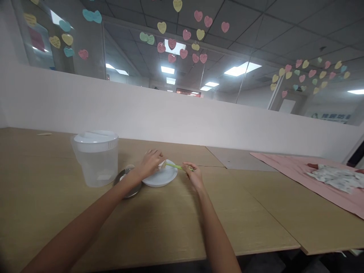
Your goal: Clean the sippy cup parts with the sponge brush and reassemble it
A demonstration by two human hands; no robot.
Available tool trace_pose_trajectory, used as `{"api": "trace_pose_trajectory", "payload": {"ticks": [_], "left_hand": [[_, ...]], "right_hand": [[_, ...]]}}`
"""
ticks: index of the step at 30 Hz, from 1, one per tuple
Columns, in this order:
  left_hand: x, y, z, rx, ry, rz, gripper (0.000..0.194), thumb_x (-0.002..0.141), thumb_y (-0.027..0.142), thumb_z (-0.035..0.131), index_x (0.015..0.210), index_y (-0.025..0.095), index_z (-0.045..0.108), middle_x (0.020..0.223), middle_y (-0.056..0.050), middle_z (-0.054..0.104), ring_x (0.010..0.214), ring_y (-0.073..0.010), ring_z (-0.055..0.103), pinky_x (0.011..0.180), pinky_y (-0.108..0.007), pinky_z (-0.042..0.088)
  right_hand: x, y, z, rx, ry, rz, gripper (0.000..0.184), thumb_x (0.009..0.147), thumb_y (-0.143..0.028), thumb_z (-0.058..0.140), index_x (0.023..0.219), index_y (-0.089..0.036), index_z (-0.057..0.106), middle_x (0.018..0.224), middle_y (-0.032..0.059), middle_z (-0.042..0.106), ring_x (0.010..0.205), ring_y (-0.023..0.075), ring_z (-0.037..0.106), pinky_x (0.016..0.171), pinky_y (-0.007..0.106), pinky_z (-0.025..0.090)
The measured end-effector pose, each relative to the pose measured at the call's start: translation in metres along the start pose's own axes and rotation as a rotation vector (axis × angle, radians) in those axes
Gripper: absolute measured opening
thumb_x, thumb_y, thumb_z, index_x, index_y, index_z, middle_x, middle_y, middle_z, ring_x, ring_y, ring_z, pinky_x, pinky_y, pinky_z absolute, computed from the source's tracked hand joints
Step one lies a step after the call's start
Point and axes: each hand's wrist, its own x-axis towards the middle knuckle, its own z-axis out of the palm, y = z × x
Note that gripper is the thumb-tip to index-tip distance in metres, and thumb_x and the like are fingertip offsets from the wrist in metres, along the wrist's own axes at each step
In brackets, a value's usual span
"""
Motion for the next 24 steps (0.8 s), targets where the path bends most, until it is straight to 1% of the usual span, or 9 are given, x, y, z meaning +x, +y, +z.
{"api": "trace_pose_trajectory", "payload": {"ticks": [3,6,8,11,13,16,19,21,24], "left_hand": [[0.0,-0.008,-0.001,0.089,0.029,-0.061,0.026,0.079,0.01,0.047,0.099,0.02,0.059,0.095,-0.009,0.056,0.092,-0.0218,0.047,0.074,-0.034,0.033],[-0.003,-0.016,-0.002,0.144,0.041,-0.08,0.029,0.082,0.008,0.04,0.101,0.019,0.059,0.095,-0.01,0.057,0.09,-0.0222,0.049,0.074,-0.035,0.033],[-0.005,-0.02,-0.001,0.135,0.025,-0.066,0.028,0.082,0.008,0.04,0.099,0.019,0.06,0.093,-0.011,0.057,0.089,-0.0223,0.05,0.075,-0.035,0.034],[-0.007,-0.022,0.0,0.074,-0.018,-0.062,0.025,0.081,0.009,0.044,0.094,0.019,0.063,0.092,-0.01,0.058,0.091,-0.0227,0.051,0.078,-0.036,0.035],[-0.006,-0.021,-0.003,-0.027,-0.029,-0.105,0.025,0.078,0.014,0.052,0.1,0.02,0.061,0.096,-0.01,0.058,0.094,-0.0234,0.052,0.081,-0.035,0.037],[-0.004,-0.017,-0.015,-0.317,0.01,-0.238,0.053,0.071,0.032,0.062,0.121,0.022,0.048,0.109,-0.008,0.056,0.101,-0.0235,0.051,0.085,-0.032,0.039],[-0.003,-0.009,-0.034,-0.632,0.059,-0.37,0.071,0.071,0.049,0.057,0.132,0.022,0.033,0.121,-0.008,0.052,0.107,-0.023,0.051,0.088,-0.03,0.039],[-0.004,0.0,-0.047,-0.78,0.024,-0.391,0.075,0.072,0.055,0.053,0.134,0.022,0.03,0.121,-0.01,0.053,0.106,-0.0232,0.052,0.087,-0.03,0.04],[-0.006,0.016,-0.062,-0.892,-0.094,-0.308,0.077,0.069,0.056,0.054,0.134,0.022,0.029,0.118,-0.01,0.055,0.103,-0.0238,0.054,0.084,-0.031,0.042]], "right_hand": [[0.01,-0.001,-0.021,0.007,0.047,0.008,0.04,0.054,-0.038,0.072,0.086,-0.016,0.063,0.049,-0.0095,0.035,0.038,0.0027,0.024,0.035,0.018,0.02],[0.018,0.002,-0.039,-0.166,0.266,0.033,0.034,0.062,-0.039,0.063,0.087,-0.016,0.061,0.049,-0.009,0.034,0.038,0.0044,0.025,0.036,0.019,0.026],[0.022,0.008,-0.048,-0.282,0.404,0.057,0.031,0.069,-0.038,0.053,0.09,-0.016,0.059,0.048,-0.0089,0.034,0.037,0.0058,0.026,0.036,0.02,0.029],[0.023,0.019,-0.052,-0.416,0.444,0.103,0.031,0.073,-0.035,0.046,0.091,-0.014,0.058,0.047,-0.0069,0.039,0.036,0.0078,0.031,0.036,0.021,0.031],[0.021,0.027,-0.049,-0.535,0.385,0.137,0.03,0.072,-0.033,0.045,0.089,-0.012,0.06,0.046,-0.005,0.044,0.036,0.009,0.036,0.037,0.022,0.032],[0.016,0.035,-0.038,-0.731,0.196,0.16,0.023,0.071,-0.028,0.048,0.078,-0.012,0.064,0.045,-0.0022,0.05,0.038,0.009,0.042,0.041,0.02,0.032],[0.009,0.038,-0.025,-0.927,0.022,0.132,0.018,0.071,-0.026,0.051,0.068,-0.014,0.065,0.051,0.0026,0.058,0.048,0.0103,0.051,0.048,0.02,0.032],[0.005,0.036,-0.019,-1.041,-0.053,0.097,0.017,0.072,-0.025,0.052,0.069,-0.014,0.066,0.062,0.006,0.064,0.06,0.0132,0.056,0.054,0.021,0.033],[0.0,0.032,-0.012,-1.177,-0.139,0.044,0.016,0.072,-0.025,0.054,0.075,-0.015,0.067,0.077,0.0093,0.067,0.074,0.0173,0.059,0.06,0.022,0.035]]}}
